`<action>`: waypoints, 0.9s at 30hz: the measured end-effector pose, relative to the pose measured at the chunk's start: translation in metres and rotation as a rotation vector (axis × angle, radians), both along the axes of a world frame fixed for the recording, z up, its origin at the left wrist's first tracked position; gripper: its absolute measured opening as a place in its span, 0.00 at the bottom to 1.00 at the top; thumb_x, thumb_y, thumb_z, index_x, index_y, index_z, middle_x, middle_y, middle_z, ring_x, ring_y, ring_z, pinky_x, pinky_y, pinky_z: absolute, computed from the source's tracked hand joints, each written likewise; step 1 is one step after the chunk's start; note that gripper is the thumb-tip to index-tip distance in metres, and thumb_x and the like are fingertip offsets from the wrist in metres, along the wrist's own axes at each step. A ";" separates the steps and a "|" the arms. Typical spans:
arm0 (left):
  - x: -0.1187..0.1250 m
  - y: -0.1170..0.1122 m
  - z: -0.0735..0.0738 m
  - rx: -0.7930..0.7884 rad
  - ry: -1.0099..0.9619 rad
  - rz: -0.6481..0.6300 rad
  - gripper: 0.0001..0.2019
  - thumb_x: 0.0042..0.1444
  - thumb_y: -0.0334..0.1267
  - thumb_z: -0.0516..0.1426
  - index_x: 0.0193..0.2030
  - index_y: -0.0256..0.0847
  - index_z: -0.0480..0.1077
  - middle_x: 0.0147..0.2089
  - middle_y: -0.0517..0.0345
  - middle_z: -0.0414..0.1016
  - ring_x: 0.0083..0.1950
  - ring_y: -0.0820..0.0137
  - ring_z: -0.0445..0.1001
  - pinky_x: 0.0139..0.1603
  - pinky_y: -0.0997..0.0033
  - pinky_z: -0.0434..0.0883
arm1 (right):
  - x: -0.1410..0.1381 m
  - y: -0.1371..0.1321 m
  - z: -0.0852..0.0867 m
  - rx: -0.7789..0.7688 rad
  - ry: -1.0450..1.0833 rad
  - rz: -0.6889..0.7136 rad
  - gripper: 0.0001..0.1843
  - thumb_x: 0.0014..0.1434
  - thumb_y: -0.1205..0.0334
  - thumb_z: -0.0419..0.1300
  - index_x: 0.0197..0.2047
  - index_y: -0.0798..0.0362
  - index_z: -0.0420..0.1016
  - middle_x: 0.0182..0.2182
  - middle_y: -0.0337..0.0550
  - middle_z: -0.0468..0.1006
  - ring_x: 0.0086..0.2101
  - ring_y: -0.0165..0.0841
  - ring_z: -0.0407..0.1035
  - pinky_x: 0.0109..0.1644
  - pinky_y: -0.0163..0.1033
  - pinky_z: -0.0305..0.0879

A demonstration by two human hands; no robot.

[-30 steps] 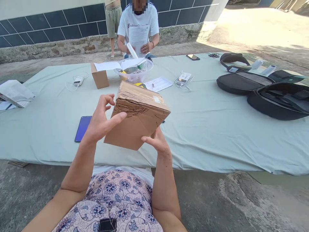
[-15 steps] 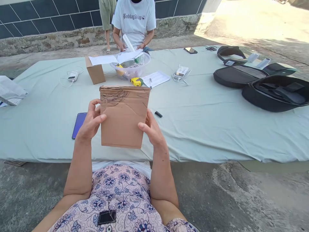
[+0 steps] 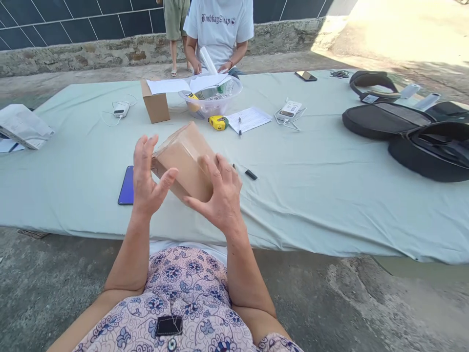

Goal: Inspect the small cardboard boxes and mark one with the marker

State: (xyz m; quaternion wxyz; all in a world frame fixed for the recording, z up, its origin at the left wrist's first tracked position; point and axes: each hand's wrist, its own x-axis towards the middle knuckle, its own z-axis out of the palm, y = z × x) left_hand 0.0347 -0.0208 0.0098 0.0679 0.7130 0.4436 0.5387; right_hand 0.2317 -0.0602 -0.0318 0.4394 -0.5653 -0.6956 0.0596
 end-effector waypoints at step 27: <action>-0.018 0.020 -0.019 -0.342 -0.127 0.070 0.30 0.53 0.53 0.70 0.60 0.48 0.72 0.66 0.47 0.72 0.69 0.51 0.68 0.68 0.51 0.68 | 0.007 0.012 -0.006 -0.160 0.549 -0.086 0.44 0.61 0.32 0.63 0.73 0.45 0.63 0.64 0.56 0.77 0.58 0.50 0.76 0.55 0.57 0.78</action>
